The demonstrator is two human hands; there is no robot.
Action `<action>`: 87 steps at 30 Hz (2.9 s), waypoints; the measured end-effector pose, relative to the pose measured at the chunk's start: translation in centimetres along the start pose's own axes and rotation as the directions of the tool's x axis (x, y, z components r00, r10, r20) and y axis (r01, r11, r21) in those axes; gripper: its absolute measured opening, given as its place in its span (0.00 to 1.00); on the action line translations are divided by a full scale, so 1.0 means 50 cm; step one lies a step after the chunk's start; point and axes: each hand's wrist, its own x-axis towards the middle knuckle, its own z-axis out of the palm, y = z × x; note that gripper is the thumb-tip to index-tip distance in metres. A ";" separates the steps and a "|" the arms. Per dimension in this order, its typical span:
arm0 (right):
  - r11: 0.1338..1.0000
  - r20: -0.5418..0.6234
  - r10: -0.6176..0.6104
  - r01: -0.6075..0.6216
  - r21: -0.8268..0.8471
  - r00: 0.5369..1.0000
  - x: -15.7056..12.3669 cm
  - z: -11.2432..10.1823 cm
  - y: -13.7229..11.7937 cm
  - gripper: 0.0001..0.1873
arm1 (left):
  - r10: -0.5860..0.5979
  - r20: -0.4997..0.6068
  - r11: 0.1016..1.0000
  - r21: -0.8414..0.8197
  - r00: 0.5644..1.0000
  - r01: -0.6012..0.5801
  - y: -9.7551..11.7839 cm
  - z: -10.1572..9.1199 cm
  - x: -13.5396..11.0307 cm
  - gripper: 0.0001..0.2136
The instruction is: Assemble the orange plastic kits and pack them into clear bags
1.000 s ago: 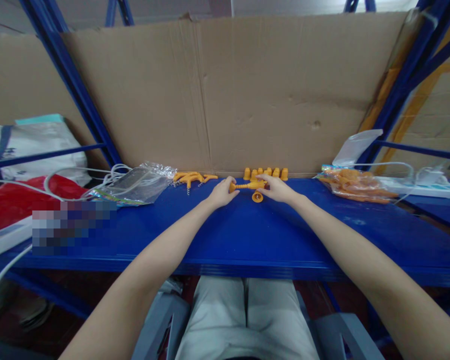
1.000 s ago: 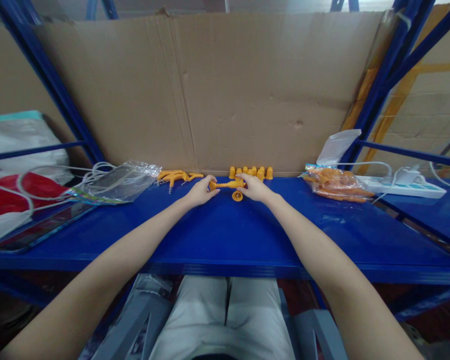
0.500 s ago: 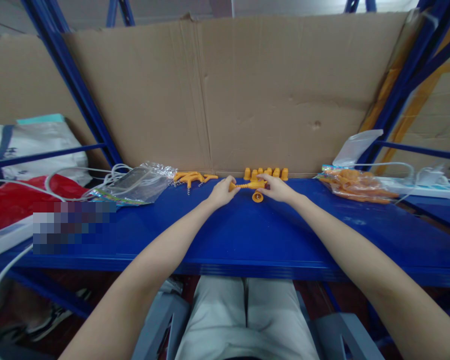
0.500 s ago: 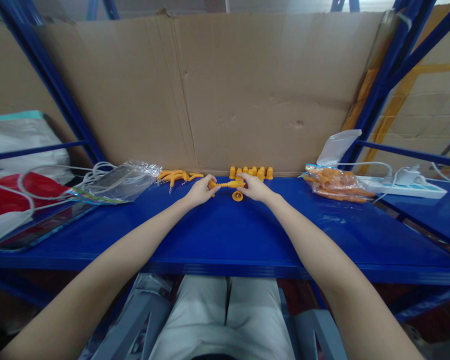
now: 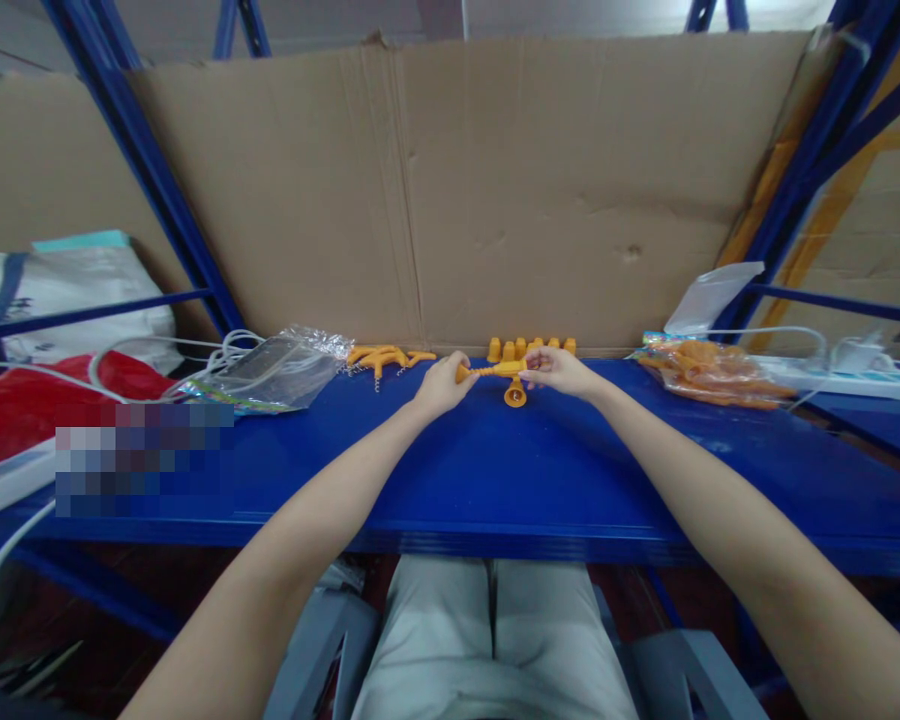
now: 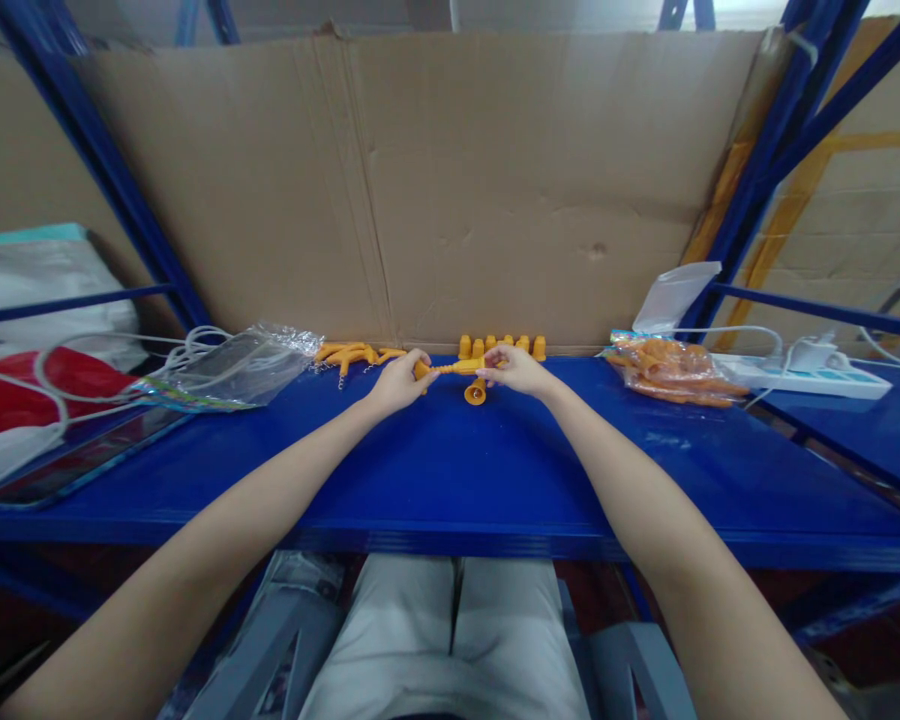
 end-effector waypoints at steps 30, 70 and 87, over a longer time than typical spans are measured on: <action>0.963 -0.077 0.264 -0.267 -0.030 0.961 -0.024 0.039 -0.071 0.26 | -0.043 -0.115 0.999 0.021 0.992 0.046 0.021 -0.011 -0.001 0.14; 0.999 0.096 0.032 -0.031 -0.011 0.995 -0.027 0.022 -0.067 0.20 | -0.026 -0.034 0.998 -0.062 0.999 0.024 0.015 -0.042 0.009 0.13; 0.765 -0.211 -0.371 0.169 -0.621 0.904 -0.032 0.032 -0.062 0.18 | -0.235 0.191 0.888 -0.357 0.953 0.291 0.070 -0.016 -0.013 0.16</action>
